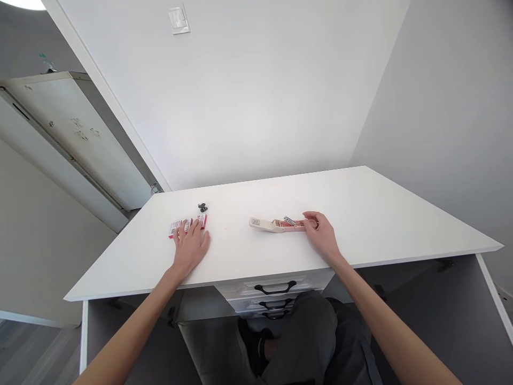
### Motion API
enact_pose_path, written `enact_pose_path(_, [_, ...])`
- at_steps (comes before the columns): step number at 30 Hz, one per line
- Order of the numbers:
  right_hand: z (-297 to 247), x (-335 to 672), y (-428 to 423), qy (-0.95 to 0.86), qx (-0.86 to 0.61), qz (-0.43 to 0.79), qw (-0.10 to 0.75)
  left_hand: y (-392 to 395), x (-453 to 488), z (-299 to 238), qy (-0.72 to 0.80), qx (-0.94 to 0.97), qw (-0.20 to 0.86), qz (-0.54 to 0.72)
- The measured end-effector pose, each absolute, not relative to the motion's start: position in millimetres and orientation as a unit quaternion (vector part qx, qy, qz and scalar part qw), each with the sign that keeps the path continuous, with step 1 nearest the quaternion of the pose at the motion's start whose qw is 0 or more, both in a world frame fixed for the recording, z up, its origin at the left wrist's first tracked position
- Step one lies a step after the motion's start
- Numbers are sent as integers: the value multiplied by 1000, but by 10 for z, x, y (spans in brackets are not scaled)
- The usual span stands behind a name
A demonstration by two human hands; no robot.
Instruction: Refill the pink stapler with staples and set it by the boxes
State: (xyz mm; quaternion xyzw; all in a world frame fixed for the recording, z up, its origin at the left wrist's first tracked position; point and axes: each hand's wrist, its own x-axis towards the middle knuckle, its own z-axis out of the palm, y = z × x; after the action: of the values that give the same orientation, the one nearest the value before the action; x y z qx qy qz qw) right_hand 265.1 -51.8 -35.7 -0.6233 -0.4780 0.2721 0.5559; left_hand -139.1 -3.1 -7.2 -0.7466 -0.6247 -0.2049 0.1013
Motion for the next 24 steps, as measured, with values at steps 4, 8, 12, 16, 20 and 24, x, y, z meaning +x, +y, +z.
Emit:
enact_pose_path(4, [-324,2627,-530,-497,-616,263,552,-37,-1343,-40,-563,-792,78,-221])
enact_pose_path(8, [-307,2594,-544,-539,-587,262,544,-17,-1351,-35,-570,-780,74,-245])
enact_pose_path(12, [-318,2567,-554,-587,-550,240,544,3,-1369,-35,-607,-756,33,-241])
enact_pose_path(16, [-352,2565,-550,-624,-537,213,526,1,-1360,-15,-588,-771,-1,-243])
enact_pose_path(20, [-403,2582,-526,-663,-537,154,499,-20,-1346,-1,-565,-789,-7,-240])
enact_pose_path(24, [-431,2579,-503,-698,-537,98,465,-55,-1335,15,-550,-804,-18,-226])
